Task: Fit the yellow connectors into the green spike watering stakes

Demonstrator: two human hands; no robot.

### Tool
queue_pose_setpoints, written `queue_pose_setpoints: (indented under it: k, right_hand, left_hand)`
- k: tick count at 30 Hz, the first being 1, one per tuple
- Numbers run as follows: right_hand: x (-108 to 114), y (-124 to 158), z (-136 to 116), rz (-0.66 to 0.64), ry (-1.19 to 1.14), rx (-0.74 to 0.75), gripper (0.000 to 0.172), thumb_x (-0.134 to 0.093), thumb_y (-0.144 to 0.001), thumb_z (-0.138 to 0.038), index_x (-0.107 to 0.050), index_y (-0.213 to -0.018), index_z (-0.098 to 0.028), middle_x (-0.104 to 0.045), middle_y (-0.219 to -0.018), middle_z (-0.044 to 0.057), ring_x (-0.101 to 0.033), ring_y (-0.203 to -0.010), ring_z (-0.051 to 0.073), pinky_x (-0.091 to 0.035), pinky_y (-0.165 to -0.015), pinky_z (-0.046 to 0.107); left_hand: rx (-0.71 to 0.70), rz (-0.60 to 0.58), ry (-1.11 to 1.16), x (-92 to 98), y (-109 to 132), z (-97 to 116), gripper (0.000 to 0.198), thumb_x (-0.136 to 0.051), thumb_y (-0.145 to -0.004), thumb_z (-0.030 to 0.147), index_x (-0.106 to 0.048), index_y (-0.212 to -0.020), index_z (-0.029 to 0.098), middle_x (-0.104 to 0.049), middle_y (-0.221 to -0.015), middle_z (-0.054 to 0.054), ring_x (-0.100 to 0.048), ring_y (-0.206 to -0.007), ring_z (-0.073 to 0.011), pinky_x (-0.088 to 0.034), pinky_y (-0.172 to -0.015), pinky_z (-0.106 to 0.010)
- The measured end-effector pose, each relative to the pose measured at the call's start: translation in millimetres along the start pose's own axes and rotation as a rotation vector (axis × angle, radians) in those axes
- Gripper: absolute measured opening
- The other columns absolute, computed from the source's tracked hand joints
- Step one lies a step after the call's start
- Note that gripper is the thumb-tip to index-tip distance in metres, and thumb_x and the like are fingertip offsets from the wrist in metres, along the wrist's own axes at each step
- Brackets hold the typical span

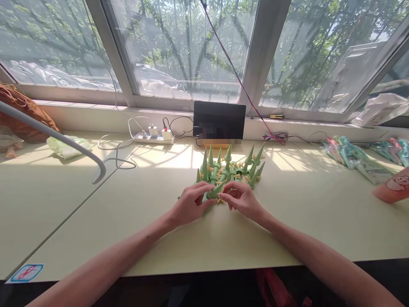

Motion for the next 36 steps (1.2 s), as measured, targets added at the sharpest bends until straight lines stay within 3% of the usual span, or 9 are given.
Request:
queue_pose_setpoints:
  k: [3,10,25,36]
  right_hand:
    - [0,2,0,0.039,0.119,0.098,0.025,-0.070,-0.087,-0.042,-0.061,-0.086,-0.018,-0.061,-0.075,0.000,-0.054,-0.048,0.009,-0.044,-0.043,0.022]
    - [4,1,-4,0.034,0.311,0.220,0.025,-0.058,-0.096,-0.036,-0.054,-0.078,-0.019,-0.053,-0.065,-0.002,-0.051,-0.049,0.009,-0.043,-0.047,0.022]
    - [7,0,-1,-0.198,0.203,0.108,0.030,-0.048,-0.101,-0.040,-0.046,-0.079,-0.020,-0.047,-0.060,-0.006,-0.044,-0.048,0.008,-0.035,-0.047,0.021]
    - [9,1,1,-0.271,0.082,0.086,0.030,-0.049,-0.101,-0.041,-0.047,-0.080,-0.020,-0.041,-0.062,-0.006,-0.044,-0.047,0.008,-0.037,-0.046,0.021]
  left_hand:
    - [0.014,-0.015,0.007,1.6,-1,2,0.022,-0.067,-0.089,0.027,-0.065,-0.107,0.015,-0.058,-0.077,0.001,-0.038,-0.051,-0.0059,-0.037,-0.049,-0.020]
    - [0.001,-0.077,0.024,4.8,-2,10,0.024,-0.065,-0.089,0.026,-0.067,-0.109,0.014,-0.052,-0.069,0.003,-0.039,-0.050,-0.0063,-0.036,-0.050,-0.021]
    - [-0.049,-0.132,0.059,5.5,-1,11,0.024,-0.063,-0.091,0.024,-0.067,-0.113,0.015,-0.052,-0.075,0.001,-0.034,-0.051,-0.0053,-0.032,-0.049,-0.019]
    - [0.014,-0.094,0.095,4.5,1,9,0.023,-0.063,-0.089,0.023,-0.066,-0.108,0.010,-0.033,-0.059,0.009,-0.028,-0.050,-0.0062,-0.028,-0.047,-0.019]
Point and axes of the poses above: each hand's wrist, its own y-axis away from the middle knuckle, its own x-axis out of the back of the hand, z = x × y, the point moved 1 cm from there along -y, towards the middle knuckle
